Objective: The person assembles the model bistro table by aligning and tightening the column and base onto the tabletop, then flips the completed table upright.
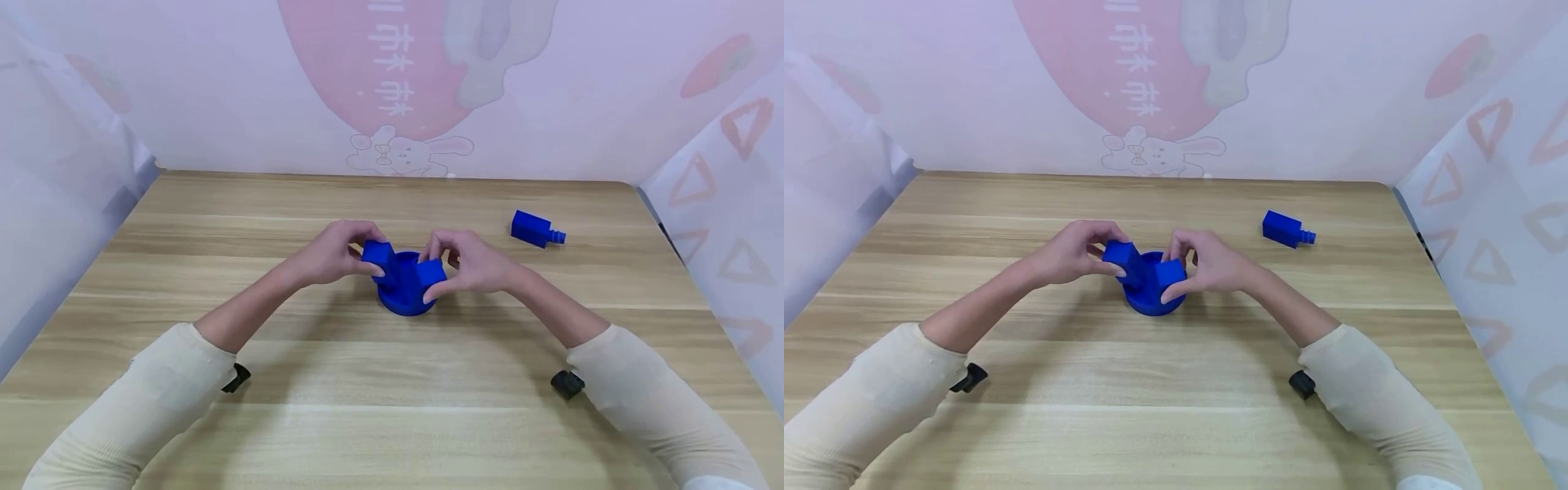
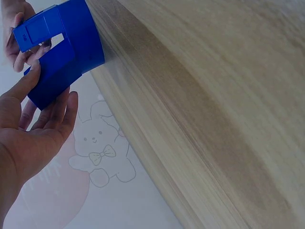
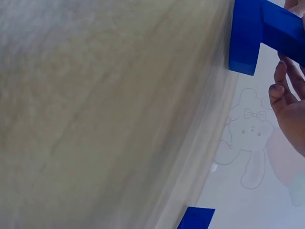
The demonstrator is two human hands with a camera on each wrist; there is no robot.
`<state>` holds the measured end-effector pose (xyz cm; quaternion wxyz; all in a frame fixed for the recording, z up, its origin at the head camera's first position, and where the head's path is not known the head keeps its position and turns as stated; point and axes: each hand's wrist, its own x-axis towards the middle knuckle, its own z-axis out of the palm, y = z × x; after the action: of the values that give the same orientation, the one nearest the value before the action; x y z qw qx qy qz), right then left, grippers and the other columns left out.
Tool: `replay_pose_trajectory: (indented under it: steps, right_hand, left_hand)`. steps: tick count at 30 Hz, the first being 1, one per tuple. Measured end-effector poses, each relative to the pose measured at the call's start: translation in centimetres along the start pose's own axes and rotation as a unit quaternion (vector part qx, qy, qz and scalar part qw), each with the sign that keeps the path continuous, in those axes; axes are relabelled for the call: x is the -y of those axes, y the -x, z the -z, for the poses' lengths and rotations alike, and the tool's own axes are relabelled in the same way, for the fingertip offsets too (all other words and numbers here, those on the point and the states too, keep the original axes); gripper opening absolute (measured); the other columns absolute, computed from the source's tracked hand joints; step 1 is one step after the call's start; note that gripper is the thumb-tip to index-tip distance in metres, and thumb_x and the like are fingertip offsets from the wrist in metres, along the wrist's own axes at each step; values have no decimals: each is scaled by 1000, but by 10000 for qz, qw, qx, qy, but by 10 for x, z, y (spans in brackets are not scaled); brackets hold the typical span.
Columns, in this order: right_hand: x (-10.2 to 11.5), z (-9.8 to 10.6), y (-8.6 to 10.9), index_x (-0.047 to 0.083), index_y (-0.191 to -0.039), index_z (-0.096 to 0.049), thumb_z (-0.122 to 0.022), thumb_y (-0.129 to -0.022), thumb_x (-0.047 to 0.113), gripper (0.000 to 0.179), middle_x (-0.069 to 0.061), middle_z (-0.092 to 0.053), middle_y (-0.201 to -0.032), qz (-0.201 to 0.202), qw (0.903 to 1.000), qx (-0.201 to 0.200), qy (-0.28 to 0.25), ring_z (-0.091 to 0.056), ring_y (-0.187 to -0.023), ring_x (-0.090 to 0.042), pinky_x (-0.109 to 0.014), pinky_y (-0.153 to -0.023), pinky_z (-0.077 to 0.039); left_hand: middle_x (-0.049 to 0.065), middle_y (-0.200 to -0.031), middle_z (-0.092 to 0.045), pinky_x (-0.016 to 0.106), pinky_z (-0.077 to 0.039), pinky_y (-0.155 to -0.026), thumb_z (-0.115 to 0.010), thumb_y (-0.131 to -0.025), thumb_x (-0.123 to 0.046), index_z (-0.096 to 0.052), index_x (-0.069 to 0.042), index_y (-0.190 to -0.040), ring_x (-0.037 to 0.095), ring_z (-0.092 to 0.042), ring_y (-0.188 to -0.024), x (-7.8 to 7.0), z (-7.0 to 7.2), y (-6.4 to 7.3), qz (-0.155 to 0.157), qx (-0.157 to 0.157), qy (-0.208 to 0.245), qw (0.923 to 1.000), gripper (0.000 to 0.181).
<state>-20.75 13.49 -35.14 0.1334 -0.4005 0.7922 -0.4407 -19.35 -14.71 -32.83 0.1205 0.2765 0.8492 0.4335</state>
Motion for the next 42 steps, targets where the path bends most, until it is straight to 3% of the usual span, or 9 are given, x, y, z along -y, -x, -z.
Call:
replay_pose_trajectory:
  steps: [3,9,15,20,24,29,34,39,42]
  right_hand:
    - [2,2,1,7,-102,-64,-86,-71,64,68,-6,-71,-111,102,9997,146,161,-57,-88,-24,-34,-65,-45]
    - [0,12,4,3,-137,-62,-84,-89,27,58,-7,-66,-135,594,9932,979,-220,-58,-119,-24,-43,-84,-55]
    - [-5,16,5,5,-146,-57,-70,-99,18,51,-8,-57,-151,639,9827,1549,-795,-51,-139,-26,-47,-103,-51]
    - [-3,15,4,1,-144,-58,-72,-97,7,49,-12,-59,-148,443,9836,1477,-939,-50,-141,-28,-48,-108,-48]
    - [-1,13,3,-1,-136,-62,-80,-89,0,50,-13,-65,-139,275,9891,1149,-876,-54,-135,-28,-46,-107,-49]
    - [1,4,2,2,-116,-69,-92,-76,4,47,-8,-70,-119,282,9968,533,-526,-62,-114,-25,-40,-96,-55]
    - [2,-8,0,2,-103,-64,-97,-68,3,48,-6,-67,-100,500,9980,130,-361,-63,-95,-23,-35,-80,-58]
    - [2,-14,0,2,-101,-61,-98,-66,3,51,-5,-65,-96,478,9985,-9,-280,-62,-90,-23,-34,-74,-57]
    - [2,-11,2,3,-110,-64,-97,-71,12,52,-6,-68,-105,473,9984,201,-228,-62,-96,-22,-35,-77,-57]
  left_hand:
    - [15,-106,-72,41,-61,-86,-86,-83,-1,-69,4,-113,28,-67,-95,-1,0,0,43,4,20,10000,35]
    - [15,-106,-71,42,-61,-87,-86,-83,-1,-69,4,-113,28,-68,-97,0,0,-1,34,4,-12,10000,35]
    - [17,-107,-71,43,-60,-87,-86,-83,-1,-69,5,-113,29,-68,-98,-1,0,-1,18,-1,-26,10000,34]
    - [17,-107,-71,42,-61,-87,-85,-84,-1,-68,5,-112,29,-68,-98,0,0,-1,-9,-1,-30,10000,34]
    - [16,-106,-71,40,-61,-86,-85,-84,-1,-68,5,-112,28,-67,-97,1,0,-1,0,4,-15,10000,33]
    - [16,-106,-71,40,-61,-86,-85,-84,0,-69,5,-112,28,-67,-96,0,0,-1,14,-11,21,10000,34]
    - [17,-106,-71,42,-61,-87,-86,-83,-1,-69,5,-113,29,-68,-97,1,0,-1,3,-21,45,10000,34]
    - [16,-106,-71,40,-61,-87,-86,-83,0,-69,5,-113,28,-67,-97,2,0,-2,22,-10,46,10000,34]
    - [16,-106,-71,40,-61,-86,-85,-84,-1,-69,5,-113,28,-67,-97,2,-1,-1,1,-6,49,10000,34]
